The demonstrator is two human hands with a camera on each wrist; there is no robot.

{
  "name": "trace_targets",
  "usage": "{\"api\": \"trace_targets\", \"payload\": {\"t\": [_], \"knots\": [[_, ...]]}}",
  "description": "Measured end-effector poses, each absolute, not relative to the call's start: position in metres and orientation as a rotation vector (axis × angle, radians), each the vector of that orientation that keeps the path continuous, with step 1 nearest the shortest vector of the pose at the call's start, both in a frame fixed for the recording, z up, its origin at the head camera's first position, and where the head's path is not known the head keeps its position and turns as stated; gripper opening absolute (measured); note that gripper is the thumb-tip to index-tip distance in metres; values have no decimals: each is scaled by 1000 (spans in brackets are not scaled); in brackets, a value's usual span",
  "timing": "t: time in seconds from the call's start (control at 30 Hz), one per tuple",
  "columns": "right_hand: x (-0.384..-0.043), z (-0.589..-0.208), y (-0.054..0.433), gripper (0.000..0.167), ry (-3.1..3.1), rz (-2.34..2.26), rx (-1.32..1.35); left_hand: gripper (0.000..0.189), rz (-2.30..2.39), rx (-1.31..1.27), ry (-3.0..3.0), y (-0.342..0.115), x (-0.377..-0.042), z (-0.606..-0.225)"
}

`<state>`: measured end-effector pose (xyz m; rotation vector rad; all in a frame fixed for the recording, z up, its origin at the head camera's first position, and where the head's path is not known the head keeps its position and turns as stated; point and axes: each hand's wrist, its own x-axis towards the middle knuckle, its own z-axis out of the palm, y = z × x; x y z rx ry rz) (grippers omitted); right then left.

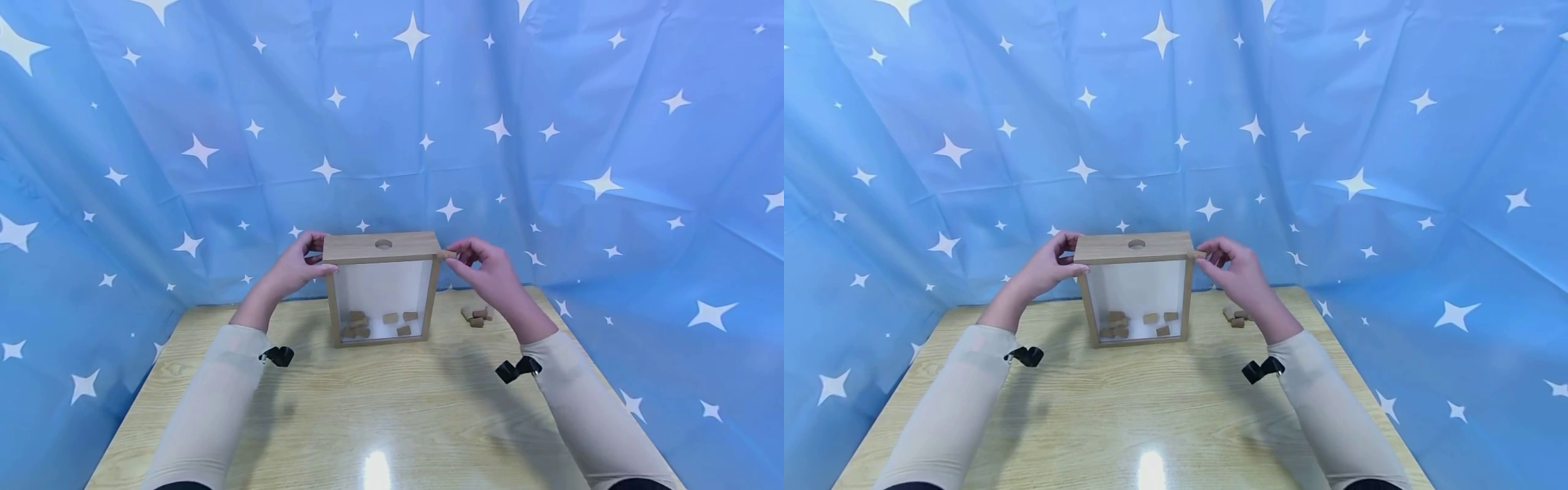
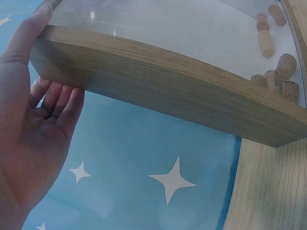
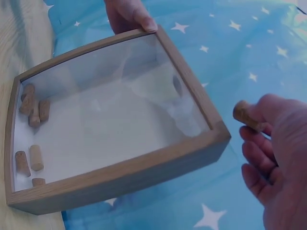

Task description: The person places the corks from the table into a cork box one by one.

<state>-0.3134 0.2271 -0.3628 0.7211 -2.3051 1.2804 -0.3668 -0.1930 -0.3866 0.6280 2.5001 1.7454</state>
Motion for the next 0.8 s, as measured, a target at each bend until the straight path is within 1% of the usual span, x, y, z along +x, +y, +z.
{"api": "trace_targets", "payload": {"t": [0.43, 0.8], "knots": [[-325, -348, 206, 16, -2281, 1226, 783, 75, 1741, 635, 2509, -192, -367, -387], [-334, -334, 188, 23, -2335, 1203, 871, 72, 1739, 617, 2500, -192, -367, -385]]}}
